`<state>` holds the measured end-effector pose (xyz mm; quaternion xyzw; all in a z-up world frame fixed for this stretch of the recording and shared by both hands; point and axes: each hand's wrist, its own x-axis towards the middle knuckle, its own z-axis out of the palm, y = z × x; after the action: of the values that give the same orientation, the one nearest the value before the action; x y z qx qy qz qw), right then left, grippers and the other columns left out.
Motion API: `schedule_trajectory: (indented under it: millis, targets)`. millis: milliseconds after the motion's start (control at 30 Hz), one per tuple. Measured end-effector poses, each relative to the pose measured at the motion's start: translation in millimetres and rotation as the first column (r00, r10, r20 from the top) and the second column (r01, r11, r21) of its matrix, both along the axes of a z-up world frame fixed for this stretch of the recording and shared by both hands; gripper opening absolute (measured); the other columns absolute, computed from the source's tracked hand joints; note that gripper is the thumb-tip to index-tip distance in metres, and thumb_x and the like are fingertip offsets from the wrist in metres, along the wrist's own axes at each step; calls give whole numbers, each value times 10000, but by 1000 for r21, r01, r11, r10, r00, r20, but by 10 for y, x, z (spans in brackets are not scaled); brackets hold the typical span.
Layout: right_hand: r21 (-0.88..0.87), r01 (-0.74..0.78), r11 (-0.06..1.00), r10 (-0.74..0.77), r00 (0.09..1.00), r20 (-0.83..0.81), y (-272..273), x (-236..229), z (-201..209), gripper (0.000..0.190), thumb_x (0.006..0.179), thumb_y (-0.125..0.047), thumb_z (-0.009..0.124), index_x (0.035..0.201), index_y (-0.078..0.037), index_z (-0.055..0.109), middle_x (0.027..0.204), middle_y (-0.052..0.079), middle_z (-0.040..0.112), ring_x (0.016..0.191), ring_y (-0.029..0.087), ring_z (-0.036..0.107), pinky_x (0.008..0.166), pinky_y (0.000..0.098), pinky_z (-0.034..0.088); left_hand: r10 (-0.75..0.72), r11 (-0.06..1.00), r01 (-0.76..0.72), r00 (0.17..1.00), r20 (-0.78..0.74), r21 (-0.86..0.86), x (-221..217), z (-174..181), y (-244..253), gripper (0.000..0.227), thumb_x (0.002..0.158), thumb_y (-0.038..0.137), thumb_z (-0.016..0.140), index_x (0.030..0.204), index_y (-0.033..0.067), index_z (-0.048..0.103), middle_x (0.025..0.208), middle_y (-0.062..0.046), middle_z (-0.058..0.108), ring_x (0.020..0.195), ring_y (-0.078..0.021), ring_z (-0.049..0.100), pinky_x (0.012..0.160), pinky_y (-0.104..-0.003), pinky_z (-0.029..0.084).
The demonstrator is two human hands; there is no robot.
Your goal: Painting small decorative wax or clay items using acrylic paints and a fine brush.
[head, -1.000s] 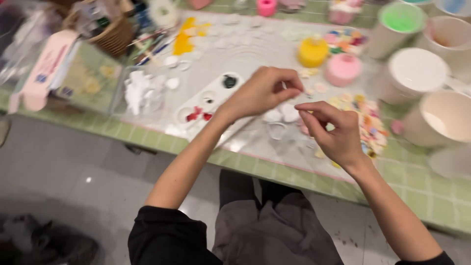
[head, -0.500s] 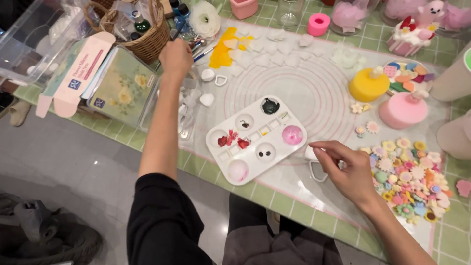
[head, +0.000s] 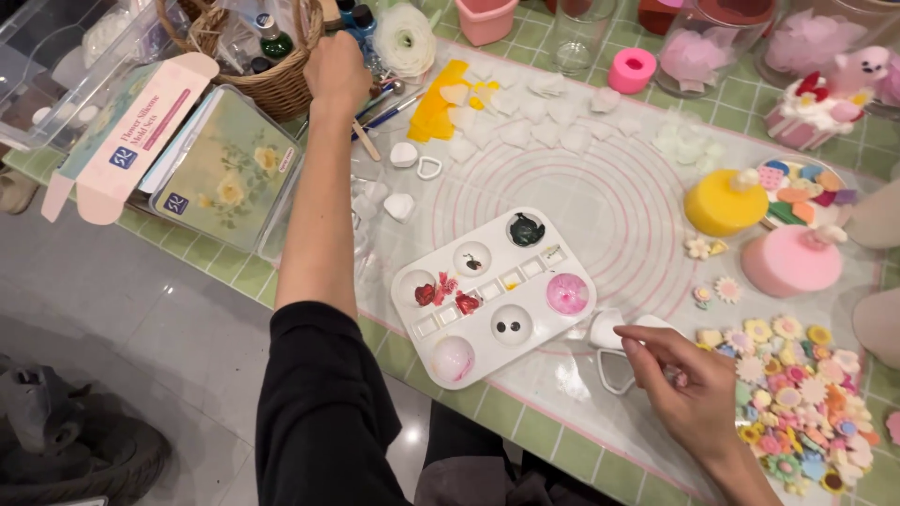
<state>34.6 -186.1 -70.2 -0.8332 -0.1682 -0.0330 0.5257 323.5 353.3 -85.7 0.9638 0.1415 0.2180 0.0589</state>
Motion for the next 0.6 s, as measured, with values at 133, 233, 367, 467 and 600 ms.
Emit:
schedule_trajectory:
  millis: [133,233,367,467,600]
  targets:
    - [-5,36,999,-36,999,-24,-9,18,-62,184,916,-48,705,1088,-31,770,571,-29,630,497,12,515,459,186,328,73,997,-77,984,-161,-20,-12,7,61,269,742,124,829,983,21,769,1024,-211,730,952,-382,701,792,-477,569]
    - [47,31,998,-28,998,-63,-16,17,-91,190,934,-50,694,1109,-24,763,600,-30,630,527,8,514,467,179,343,35,994,-58,972,-234,-91,-167,173,4,270,729,175,856,959,58,780,1009,-186,735,951,-360,701,809,-469,561]
    - [50,25,998,-21,996,-82,-18,8,-94,202,940,-44,686,1125,-13,760,604,-23,628,537,12,508,470,184,344,-31,975,-29,965,-261,-220,-241,161,144,152,741,108,799,886,147,819,933,-126,766,929,-311,726,832,-438,567]
    - [59,24,998,-20,997,-69,-19,-3,-85,196,952,-44,681,1130,-12,757,611,-23,623,548,14,504,480,183,342,-26,986,-8,979,-204,-168,-204,-14,298,132,753,88,776,863,143,826,904,-130,763,903,-316,727,804,-443,569]
    - [75,15,997,-9,997,-81,-26,-3,-76,202,948,-43,677,1133,-11,752,628,-26,642,554,11,518,482,177,358,-32,986,-9,969,-243,-164,-341,90,149,121,732,137,813,853,130,819,887,-132,756,876,-314,725,787,-437,566]
